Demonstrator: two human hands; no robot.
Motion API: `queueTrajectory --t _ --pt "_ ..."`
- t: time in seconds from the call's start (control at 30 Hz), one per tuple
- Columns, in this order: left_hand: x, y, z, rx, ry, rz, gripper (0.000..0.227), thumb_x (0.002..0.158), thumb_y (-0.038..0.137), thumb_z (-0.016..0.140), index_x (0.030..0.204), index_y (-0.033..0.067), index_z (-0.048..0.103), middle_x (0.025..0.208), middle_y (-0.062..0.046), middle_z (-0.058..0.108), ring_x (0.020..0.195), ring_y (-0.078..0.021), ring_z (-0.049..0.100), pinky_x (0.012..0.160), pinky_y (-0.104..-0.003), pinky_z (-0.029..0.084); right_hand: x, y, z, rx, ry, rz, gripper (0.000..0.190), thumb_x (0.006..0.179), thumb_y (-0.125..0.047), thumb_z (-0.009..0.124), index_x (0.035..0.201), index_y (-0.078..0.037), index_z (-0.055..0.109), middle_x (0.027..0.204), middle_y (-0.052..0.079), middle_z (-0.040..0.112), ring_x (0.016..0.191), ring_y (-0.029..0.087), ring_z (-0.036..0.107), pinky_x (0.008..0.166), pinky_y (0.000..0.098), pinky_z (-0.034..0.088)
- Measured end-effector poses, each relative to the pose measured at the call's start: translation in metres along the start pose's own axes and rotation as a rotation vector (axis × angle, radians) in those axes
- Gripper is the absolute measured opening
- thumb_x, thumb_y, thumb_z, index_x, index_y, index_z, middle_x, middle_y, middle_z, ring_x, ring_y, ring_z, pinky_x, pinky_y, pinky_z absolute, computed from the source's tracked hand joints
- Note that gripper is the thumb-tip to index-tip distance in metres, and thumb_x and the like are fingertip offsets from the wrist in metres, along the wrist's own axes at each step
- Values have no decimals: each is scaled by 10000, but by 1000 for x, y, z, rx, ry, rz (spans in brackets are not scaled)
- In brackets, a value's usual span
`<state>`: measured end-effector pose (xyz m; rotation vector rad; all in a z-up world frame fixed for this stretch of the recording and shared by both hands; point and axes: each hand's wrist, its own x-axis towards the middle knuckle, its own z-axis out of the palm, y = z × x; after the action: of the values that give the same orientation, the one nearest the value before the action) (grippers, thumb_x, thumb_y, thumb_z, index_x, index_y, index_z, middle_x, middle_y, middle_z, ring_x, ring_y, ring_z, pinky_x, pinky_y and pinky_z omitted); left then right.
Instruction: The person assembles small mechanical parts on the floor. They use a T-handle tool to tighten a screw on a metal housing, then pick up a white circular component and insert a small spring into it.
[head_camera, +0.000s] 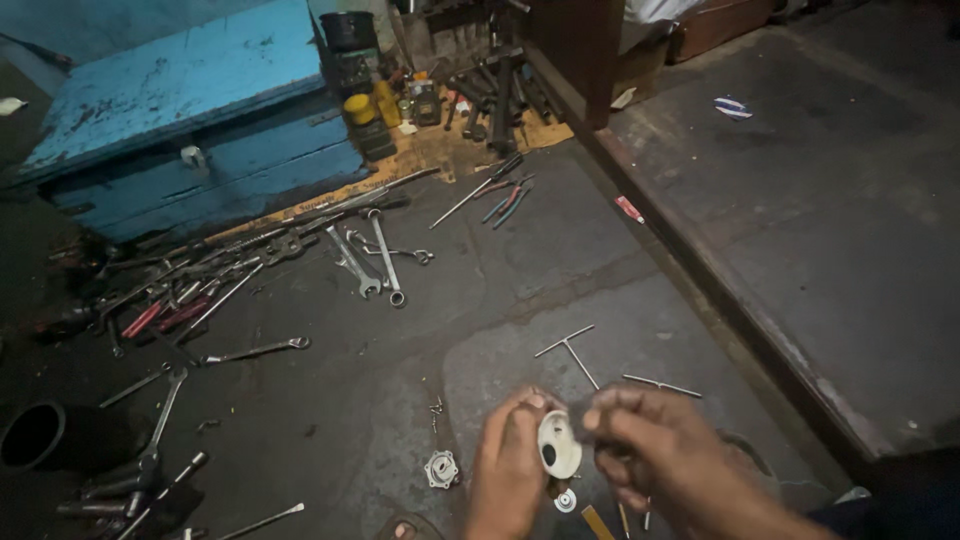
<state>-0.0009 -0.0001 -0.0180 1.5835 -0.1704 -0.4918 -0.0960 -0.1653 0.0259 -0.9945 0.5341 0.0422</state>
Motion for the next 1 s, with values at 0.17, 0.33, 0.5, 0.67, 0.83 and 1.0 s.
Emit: queueTrajectory --t 0.17,0.33,0.5,0.67,0.83,1.0 --pt "1 29 -2 -382 -209 -102 454 1075 316 442 1043 -56 700 917 -258 679 670 -244 663 515 -326 544 -14 -22 13 -440 229 -317 144 857 -34 738 987 28 742 810 122 783 682 165 747 579 281 595" --pt "0 12 12 -261 -72 -26 362 991 280 498 1032 -1 722 1012 -125 710 857 -169 687 740 -298 562 -30 -29 35 -875 58 -701 172 796 -67 817 967 -57 815 815 43 766 644 97 721 521 255 561" --pt "5 1 14 -302 58 -63 314 948 240 515 1051 24 718 1030 -105 727 908 -174 697 833 -316 564 -28 -22 38 -981 -171 -1025 299 847 16 743 1140 -45 737 946 85 724 818 110 742 637 239 591" --pt "3 7 3 -162 22 46 341 958 248 496 967 2 732 989 -88 740 883 -163 719 817 -297 584 -29 -26 25 -1043 -324 -875 424 797 52 732 1208 -45 772 823 70 647 688 125 678 538 285 502" --pt "0 18 3 -270 14 50 372 984 256 462 899 -16 701 837 -93 698 761 -178 647 702 -319 529 -28 -12 21 -760 -399 -601 491 800 96 676 1287 42 681 813 29 668 666 101 645 557 258 492" --pt "-11 36 8 47 136 325 397 998 277 406 913 14 691 767 -99 683 712 -177 652 652 -313 508 -27 -5 13 203 -461 76 528 842 8 642 1359 84 574 648 40 549 500 110 509 444 236 373"
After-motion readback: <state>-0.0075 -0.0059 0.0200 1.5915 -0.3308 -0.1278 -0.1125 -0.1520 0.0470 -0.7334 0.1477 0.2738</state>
